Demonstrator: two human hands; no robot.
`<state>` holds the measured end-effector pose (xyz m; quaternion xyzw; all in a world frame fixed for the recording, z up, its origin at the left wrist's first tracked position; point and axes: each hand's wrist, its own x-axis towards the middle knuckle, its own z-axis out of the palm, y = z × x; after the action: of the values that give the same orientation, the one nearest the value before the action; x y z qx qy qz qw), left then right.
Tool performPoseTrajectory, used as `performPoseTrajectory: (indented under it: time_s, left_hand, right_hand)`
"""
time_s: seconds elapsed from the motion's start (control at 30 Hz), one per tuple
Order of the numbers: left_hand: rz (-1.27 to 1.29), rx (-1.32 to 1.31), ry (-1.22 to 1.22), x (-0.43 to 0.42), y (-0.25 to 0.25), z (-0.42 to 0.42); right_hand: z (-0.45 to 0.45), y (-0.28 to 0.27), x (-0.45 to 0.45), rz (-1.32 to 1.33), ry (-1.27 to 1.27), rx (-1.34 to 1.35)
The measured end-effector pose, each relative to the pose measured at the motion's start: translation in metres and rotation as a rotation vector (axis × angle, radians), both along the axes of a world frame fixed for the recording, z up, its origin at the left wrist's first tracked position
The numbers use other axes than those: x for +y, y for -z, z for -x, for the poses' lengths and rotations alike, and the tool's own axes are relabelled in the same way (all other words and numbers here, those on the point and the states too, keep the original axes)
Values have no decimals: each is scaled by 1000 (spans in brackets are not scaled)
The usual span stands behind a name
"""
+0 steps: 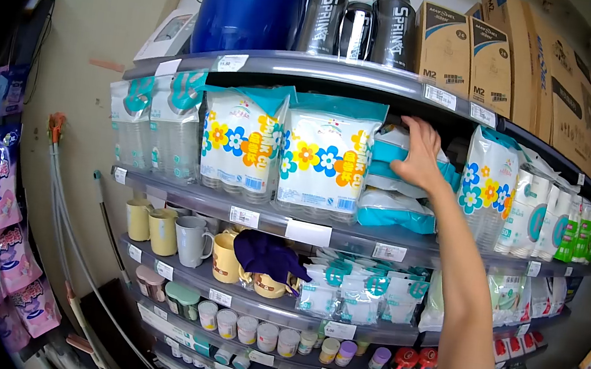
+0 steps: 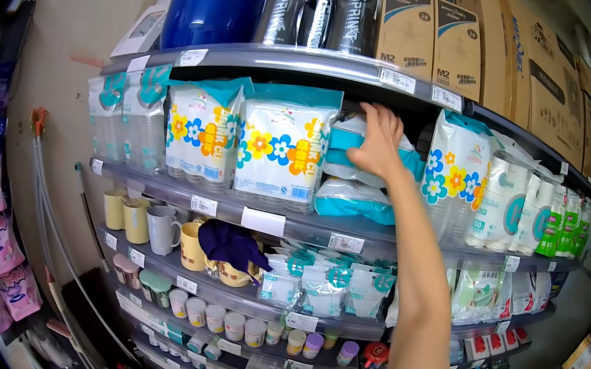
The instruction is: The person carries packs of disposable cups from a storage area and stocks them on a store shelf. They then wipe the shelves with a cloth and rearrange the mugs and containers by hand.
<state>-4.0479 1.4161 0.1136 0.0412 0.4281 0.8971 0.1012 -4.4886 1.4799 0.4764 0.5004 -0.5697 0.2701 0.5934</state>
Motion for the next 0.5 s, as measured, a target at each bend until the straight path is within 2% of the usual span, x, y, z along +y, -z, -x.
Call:
performPoseTrajectory:
  time_s: [0.07,0.1,0.13,0.2,0.23,0.27,0.33,0.37,0.43,0.5]
  left_hand:
    - [4,-48,7,-7,15,7]
    - [17,-76,16,-11,26,11]
    - [52,-129,26,-22,44,19]
    - [122,-239,48,-39,79,35]
    - [159,-292,59,-40,90,43]
    - [44,-285,62,-37,81,59]
    - [2,-292,-3,-24,59,73]
    - [77,-295,-70,-17,53,73]
    - [168,-314,-143,-16,59,86]
    - [311,-407,-338,0,50,93]
  right_hand:
    - [-65,28,15,47,-202,246]
    - [-96,66,21,-10,-369,197]
    - [-131,110,28,-247,-703,-18]
    - [-214,203,64,-970,-1073,-556]
    - [-235,266,68,-1046,-1011,-371]
    - [-257,292,74,-1053,-1005,-385]
    - [-295,323,88,-955,-1144,-751]
    - [-295,335,93,-957,-1139,-751]
    - [-293,336,98,-919,-1091,-966]
    - [-284,290,127,-1072,-834,-1090]
